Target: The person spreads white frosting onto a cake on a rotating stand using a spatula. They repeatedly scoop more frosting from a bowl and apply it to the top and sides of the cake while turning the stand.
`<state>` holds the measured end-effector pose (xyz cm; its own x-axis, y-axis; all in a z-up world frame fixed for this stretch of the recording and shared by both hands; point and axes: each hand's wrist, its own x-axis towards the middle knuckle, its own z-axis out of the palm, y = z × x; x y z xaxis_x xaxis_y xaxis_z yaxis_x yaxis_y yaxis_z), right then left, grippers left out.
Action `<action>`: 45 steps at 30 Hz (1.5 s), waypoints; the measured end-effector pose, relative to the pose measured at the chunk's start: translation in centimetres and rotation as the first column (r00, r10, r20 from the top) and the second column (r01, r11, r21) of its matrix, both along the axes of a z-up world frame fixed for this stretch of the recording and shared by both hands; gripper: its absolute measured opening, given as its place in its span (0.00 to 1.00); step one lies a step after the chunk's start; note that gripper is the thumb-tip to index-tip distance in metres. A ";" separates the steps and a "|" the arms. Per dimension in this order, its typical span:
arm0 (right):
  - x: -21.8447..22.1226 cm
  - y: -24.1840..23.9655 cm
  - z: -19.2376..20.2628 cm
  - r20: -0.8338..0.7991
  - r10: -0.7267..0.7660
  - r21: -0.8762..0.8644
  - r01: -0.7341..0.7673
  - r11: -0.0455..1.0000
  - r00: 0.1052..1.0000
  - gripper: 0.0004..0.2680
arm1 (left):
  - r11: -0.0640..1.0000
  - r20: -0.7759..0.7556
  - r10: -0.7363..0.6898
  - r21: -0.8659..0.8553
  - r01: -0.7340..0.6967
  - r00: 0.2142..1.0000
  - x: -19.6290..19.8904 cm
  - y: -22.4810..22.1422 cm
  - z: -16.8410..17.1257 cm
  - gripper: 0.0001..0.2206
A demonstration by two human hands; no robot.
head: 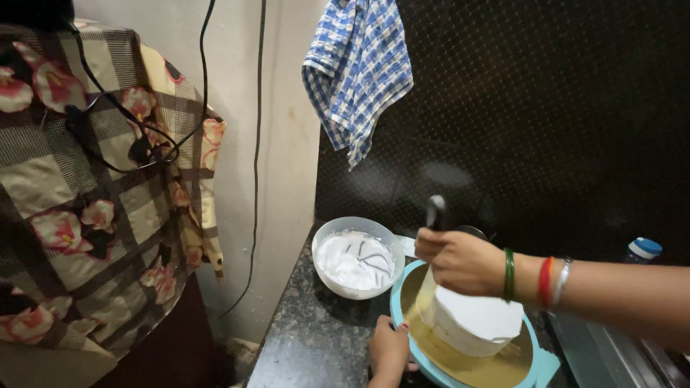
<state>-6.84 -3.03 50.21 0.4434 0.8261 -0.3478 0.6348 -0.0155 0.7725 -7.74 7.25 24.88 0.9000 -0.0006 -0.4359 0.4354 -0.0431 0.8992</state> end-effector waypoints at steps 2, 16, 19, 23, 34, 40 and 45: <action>1.3 -0.4 -0.4 -0.023 -0.122 0.009 0.122 0.992 0.992 0.12 | 1.000 -0.022 0.002 -0.029 -0.003 1.000 -0.1 0.1 0.5 0.11; -1.1 0.1 0.3 -0.019 -0.049 -0.085 0.047 0.995 0.999 0.13 | 0.993 -0.033 0.021 0.120 -0.017 0.999 -0.7 0.3 2.2 0.14; 0.0 -0.4 -0.7 0.063 -0.038 -0.033 0.040 0.999 0.997 0.12 | 0.970 0.014 -0.029 0.242 0.025 0.999 -1.1 -0.3 1.4 0.15; -1.5 -0.2 -1.4 -0.001 -0.272 -0.055 0.272 0.961 0.962 0.12 | 0.977 0.050 -0.011 0.215 0.000 0.999 -1.0 0.0 2.6 0.14; -1.7 -0.1 0.2 0.071 -0.066 -0.060 0.071 0.996 0.995 0.12 | 0.988 -0.073 -0.062 0.139 0.072 0.995 -2.9 2.1 8.3 0.14; -2.6 0.5 2.1 -0.170 -0.131 0.146 0.156 0.977 0.977 0.10 | 0.956 0.072 0.109 0.265 -0.125 0.991 1.6 -0.2 0.6 0.15; 1.1 0.6 5.5 -0.109 -0.520 0.169 0.531 0.830 0.847 0.06 | 0.940 -0.061 0.330 0.114 -0.322 0.942 3.7 0.4 -1.5 0.34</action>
<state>-5.71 -2.44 55.73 0.8138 0.5251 -0.2490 0.5312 -0.4984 0.6851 -4.02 7.64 23.36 0.8064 0.3347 -0.4875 0.5097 0.0244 0.8600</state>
